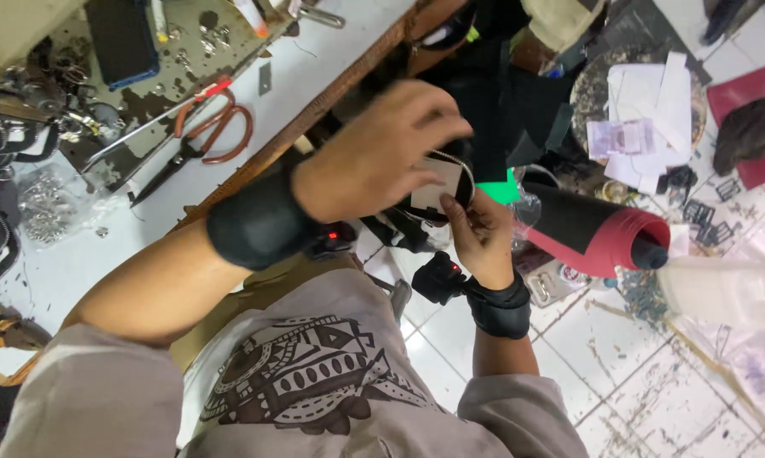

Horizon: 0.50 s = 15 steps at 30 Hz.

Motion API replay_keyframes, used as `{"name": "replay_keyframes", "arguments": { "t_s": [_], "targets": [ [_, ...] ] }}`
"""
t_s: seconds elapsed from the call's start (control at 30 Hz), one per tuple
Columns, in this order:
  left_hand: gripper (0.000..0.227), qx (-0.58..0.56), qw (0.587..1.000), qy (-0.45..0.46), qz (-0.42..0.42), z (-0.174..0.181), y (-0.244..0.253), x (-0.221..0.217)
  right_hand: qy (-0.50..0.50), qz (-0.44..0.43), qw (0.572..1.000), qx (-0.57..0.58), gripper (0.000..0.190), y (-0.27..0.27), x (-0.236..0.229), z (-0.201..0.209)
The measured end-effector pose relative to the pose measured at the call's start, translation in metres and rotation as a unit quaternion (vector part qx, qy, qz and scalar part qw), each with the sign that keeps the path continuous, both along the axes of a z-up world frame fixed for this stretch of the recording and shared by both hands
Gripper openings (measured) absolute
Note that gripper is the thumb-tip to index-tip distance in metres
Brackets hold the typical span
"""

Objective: The person attaches zipper sliders to small zippered pouches at a workbench. They hold each pouch, thread the zipper slider onto the zipper tape by hand, work the slider along the teeth, and set the finished pouch aside before picking up the next one.

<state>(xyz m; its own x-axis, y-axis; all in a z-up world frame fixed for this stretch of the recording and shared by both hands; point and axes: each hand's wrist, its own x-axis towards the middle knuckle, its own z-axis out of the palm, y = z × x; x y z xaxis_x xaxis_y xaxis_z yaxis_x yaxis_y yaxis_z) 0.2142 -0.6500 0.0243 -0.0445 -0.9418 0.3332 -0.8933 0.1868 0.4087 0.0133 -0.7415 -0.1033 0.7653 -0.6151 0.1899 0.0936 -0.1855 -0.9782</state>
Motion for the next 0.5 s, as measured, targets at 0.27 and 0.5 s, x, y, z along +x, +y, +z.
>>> {"name": "replay_keyframes", "arguments": {
  "t_s": [0.27,0.5],
  "targets": [
    [0.021,0.025,0.966,0.137,0.217,0.038,0.12,0.045,-0.092,0.096,0.991,-0.029,0.011,0.004,0.072,0.008],
    [0.036,-0.091,0.868,0.072,0.483,0.033,0.239,0.062,-0.103,0.191,0.972,-0.086,0.005,0.079,0.149,0.058]
  ]
}}
